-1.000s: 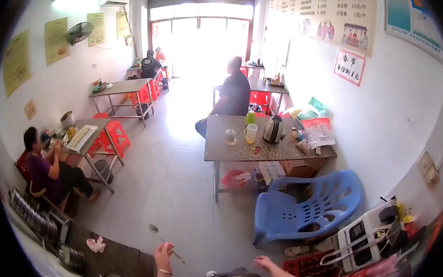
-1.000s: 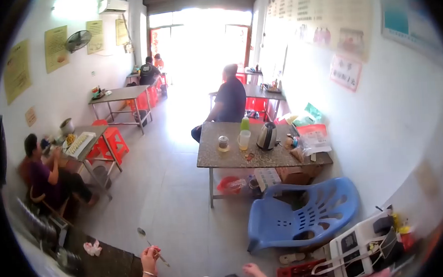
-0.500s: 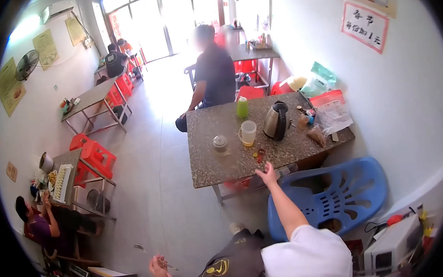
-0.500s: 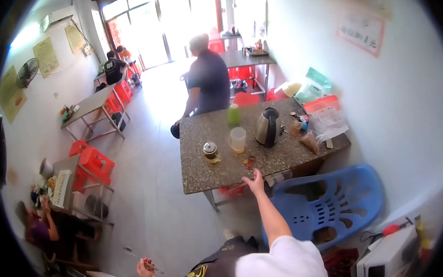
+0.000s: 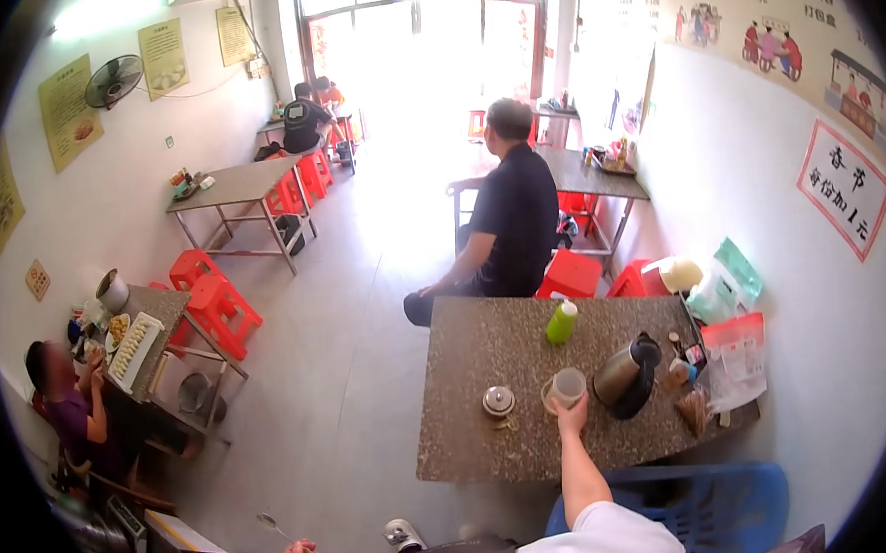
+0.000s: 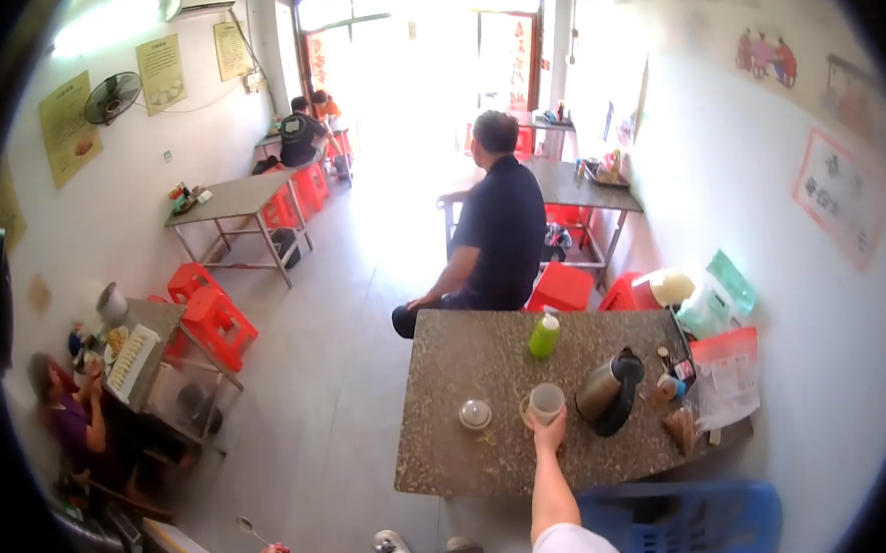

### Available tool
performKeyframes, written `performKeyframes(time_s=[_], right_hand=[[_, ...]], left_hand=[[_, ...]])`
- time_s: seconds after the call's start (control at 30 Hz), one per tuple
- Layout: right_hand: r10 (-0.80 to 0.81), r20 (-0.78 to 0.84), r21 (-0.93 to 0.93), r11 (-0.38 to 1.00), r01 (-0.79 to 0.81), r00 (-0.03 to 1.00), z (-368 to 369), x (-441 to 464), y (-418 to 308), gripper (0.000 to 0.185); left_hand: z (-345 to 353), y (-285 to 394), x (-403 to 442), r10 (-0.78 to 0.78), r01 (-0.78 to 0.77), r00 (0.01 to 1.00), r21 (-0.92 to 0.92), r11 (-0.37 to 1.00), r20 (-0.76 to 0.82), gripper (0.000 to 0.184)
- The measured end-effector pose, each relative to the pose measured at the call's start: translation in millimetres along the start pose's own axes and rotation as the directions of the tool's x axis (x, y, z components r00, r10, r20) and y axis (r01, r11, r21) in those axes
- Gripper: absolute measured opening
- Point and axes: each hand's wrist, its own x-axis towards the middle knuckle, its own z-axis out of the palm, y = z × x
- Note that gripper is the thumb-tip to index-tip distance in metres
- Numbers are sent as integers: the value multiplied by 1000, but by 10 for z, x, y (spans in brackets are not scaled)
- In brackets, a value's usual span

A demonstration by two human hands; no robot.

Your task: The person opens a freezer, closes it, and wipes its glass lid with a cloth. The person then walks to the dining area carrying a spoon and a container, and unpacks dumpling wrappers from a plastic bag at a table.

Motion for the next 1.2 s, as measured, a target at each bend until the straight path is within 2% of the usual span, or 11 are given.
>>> performKeyframes(time_s=[0.13,0.23,0.3,0.5,0.63,0.67,0.73,0.83,0.97,1.07,1.2], right_hand=[[-127,55,96,988,121,990,-146,-29,-185,80],[-256,101,169,957,237,961,-435,-171,-734,76],[-320,134,244,928,282,938,-656,-280,-1275,76],[-561,273,97,824,558,782,-1168,-812,-3134,71],[-844,255,166,520,838,473,-1309,-1189,-4074,72],[-834,254,155,536,830,491,-1309,-1272,-4262,72],[-941,190,191,316,929,281,-1291,-1432,-4571,68],[-982,149,196,142,970,114,-1239,-1626,-4937,60],[-995,95,242,28,970,5,-1122,-1870,-5335,46],[-991,-123,213,-75,974,-49,-933,-1992,-5495,28],[-998,-43,202,-53,978,-46,-858,-2105,-5630,27]], left_hand=[[397,314,197,32,-35,996,27,999,86,17],[525,322,677,180,-274,935,302,913,305,20],[754,442,908,81,-81,985,-4,997,152,14],[1053,849,1348,92,-96,959,0,995,268,14],[1123,959,1651,81,-94,941,24,995,328,13],[1132,977,1716,85,-88,940,-6,996,331,13],[1104,1009,1821,78,-76,938,-19,997,338,12],[966,1060,1985,109,-102,929,-38,994,353,11],[631,1105,2240,75,-80,944,0,997,322,12],[433,1213,2244,81,-85,960,1,996,269,13],[230,1256,2322,74,-78,972,9,997,225,13]])
